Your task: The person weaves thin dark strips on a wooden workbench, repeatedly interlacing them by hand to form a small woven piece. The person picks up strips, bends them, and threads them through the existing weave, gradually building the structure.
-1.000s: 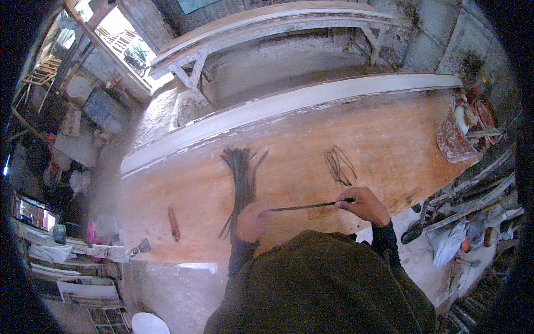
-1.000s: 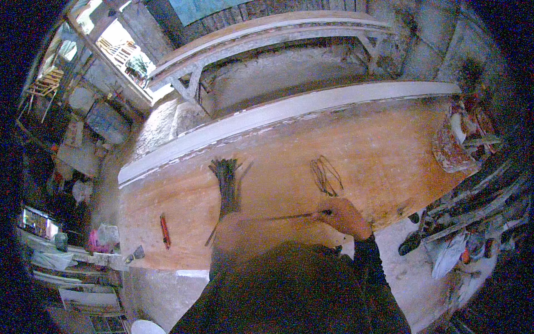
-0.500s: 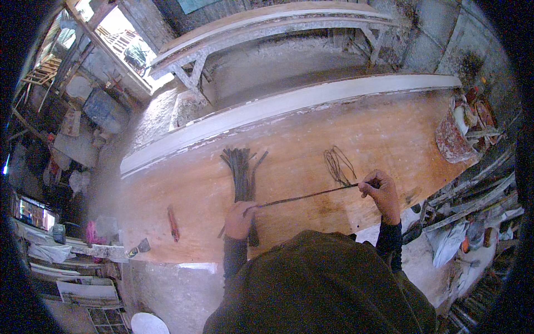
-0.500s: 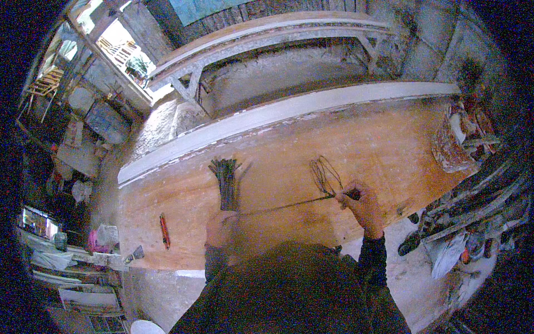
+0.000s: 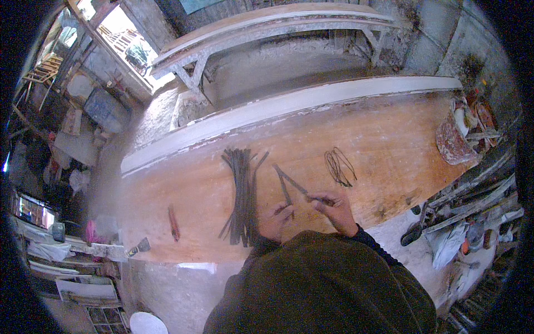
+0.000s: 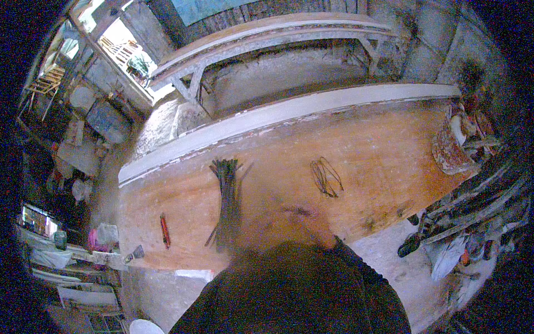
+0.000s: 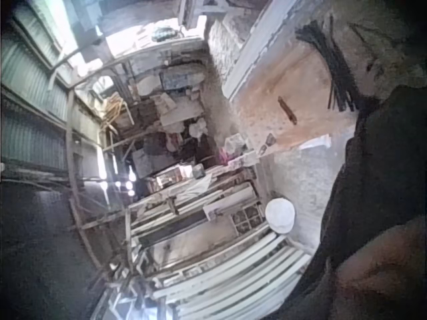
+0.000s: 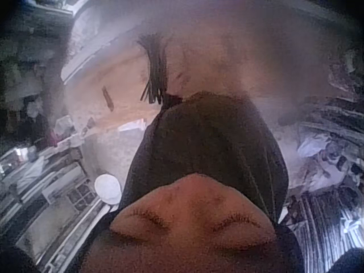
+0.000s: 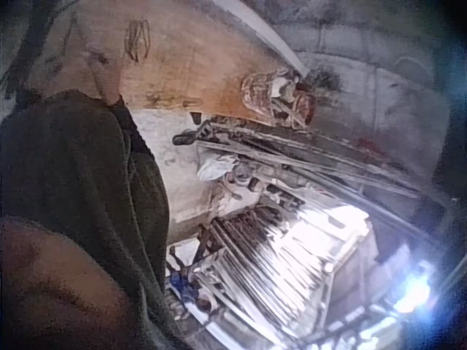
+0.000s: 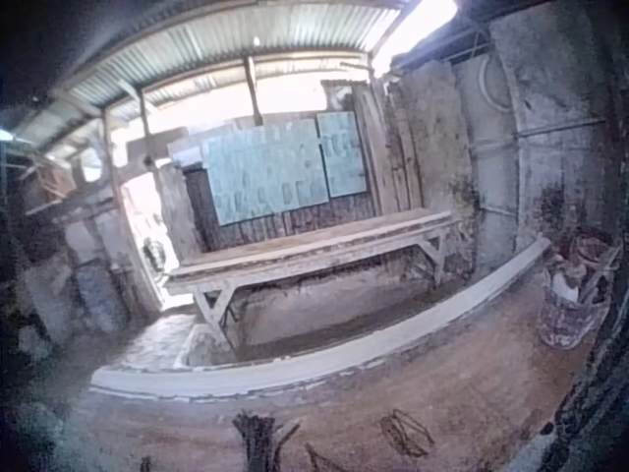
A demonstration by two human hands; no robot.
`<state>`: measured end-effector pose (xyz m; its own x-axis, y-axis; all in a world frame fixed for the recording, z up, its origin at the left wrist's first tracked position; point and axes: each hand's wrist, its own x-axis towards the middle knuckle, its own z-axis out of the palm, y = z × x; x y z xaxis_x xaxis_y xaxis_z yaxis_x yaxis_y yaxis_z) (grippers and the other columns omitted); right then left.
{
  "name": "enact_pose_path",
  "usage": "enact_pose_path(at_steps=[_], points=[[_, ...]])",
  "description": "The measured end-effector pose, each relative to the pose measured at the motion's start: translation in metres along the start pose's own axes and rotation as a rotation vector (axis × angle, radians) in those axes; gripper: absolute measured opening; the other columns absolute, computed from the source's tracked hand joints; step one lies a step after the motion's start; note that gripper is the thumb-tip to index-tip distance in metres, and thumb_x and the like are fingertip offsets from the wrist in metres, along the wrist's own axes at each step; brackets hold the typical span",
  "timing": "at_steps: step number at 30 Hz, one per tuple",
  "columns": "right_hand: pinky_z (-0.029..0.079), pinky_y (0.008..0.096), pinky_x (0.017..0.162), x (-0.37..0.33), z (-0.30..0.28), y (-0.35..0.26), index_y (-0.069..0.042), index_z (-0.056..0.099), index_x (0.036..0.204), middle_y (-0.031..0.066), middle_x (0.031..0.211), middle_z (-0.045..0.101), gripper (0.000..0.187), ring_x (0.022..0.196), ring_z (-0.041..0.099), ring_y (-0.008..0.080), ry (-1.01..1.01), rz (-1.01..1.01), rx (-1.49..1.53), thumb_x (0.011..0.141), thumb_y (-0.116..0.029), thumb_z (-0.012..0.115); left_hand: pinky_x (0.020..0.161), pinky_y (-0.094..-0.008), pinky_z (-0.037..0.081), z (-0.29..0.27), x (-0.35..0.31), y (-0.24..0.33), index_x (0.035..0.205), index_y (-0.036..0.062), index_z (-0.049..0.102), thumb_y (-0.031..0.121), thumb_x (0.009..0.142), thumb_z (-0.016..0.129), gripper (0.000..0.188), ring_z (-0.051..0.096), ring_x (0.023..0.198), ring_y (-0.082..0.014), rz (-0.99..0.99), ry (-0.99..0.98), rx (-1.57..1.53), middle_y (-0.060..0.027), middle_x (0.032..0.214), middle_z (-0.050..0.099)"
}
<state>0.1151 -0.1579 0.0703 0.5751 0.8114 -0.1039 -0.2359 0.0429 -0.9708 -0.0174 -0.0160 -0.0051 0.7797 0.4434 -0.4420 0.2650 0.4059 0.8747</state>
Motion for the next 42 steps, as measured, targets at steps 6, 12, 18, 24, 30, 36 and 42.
enact_pose_path(at_steps=[6,12,18,24,30,36,42], points=[[0.044,0.024,0.07,0.002,0.01,0.006,-0.001,0.059,0.103,0.0063,0.091,0.063,0.03,0.081,0.056,0.0112,-0.108,0.162,-0.19,0.082,-0.021,0.055,0.064,-0.023,0.04,0.022,-0.008,0.016,0.096,0.0039,0.058,0.026,0.082,0.055,0.026,0.049,0.074,-0.0105,0.087,0.067,-0.101,-0.0024,0.082,0.057],[0.045,0.0238,0.066,0.007,0.009,0.014,0.001,0.06,0.093,0.0066,0.084,0.063,0.022,0.076,0.057,0.0109,-0.064,0.152,-0.314,0.079,-0.017,0.059,0.062,-0.0224,0.039,0.014,0.001,-0.004,0.095,0.0039,0.058,0.021,0.082,0.057,0.022,0.048,0.07,-0.0092,0.011,0.138,0.013,-0.0006,0.079,0.057],[0.043,0.0208,0.054,0.012,0.0,0.039,-0.004,0.057,0.079,0.0041,0.074,0.061,0.013,0.064,0.055,0.0073,-0.028,0.094,-0.363,0.074,-0.013,0.066,0.061,-0.0222,0.04,0.019,-0.003,-0.002,0.094,0.0025,0.058,0.018,0.08,0.058,0.02,0.049,0.067,-0.009,0.065,0.124,0.1,-0.0008,0.078,0.057],[0.042,0.0209,0.053,0.012,0.002,0.038,-0.004,0.057,0.076,0.0019,0.07,0.058,0.014,0.059,0.052,0.0069,0.01,0.037,-0.417,0.074,-0.015,0.066,0.067,-0.0235,0.043,0.026,-0.015,0.021,0.094,0.0012,0.06,0.017,0.08,0.058,0.021,0.053,0.073,-0.0113,0.08,0.041,0.124,-0.0031,0.084,0.06],[0.043,0.0233,0.058,0.013,-0.001,0.048,-0.004,0.058,0.077,0.0029,0.07,0.059,0.014,0.064,0.054,0.0091,0.031,0.042,-0.431,0.073,-0.015,0.066,0.067,-0.024,0.044,0.032,-0.021,0.029,0.094,0.0011,0.06,0.018,0.081,0.057,0.021,0.054,0.074,-0.0121,0.099,-0.007,-0.086,-0.0045,0.085,0.06],[0.044,0.0292,0.064,0.005,0.013,0.016,-0.005,0.061,0.082,0.007,0.074,0.06,0.013,0.072,0.057,0.0166,-0.019,-0.078,-0.548,0.072,-0.013,0.065,0.068,-0.0258,0.046,0.022,-0.008,0.007,0.096,-0.0002,0.057,0.021,0.083,0.055,0.025,0.055,0.076,-0.0145,0.014,0.033,-0.08,-0.0076,0.089,0.059],[0.045,0.0322,0.07,0.003,0.01,0.01,-0.008,0.061,0.087,0.0092,0.084,0.061,0.014,0.076,0.057,0.026,-0.213,-0.339,-0.623,0.074,-0.013,0.06,0.067,-0.028,0.046,0.024,-0.01,0.006,0.095,0.0003,0.056,0.023,0.082,0.055,0.026,0.055,0.077,-0.0162,-0.008,0.13,-0.177,-0.0079,0.088,0.059]])
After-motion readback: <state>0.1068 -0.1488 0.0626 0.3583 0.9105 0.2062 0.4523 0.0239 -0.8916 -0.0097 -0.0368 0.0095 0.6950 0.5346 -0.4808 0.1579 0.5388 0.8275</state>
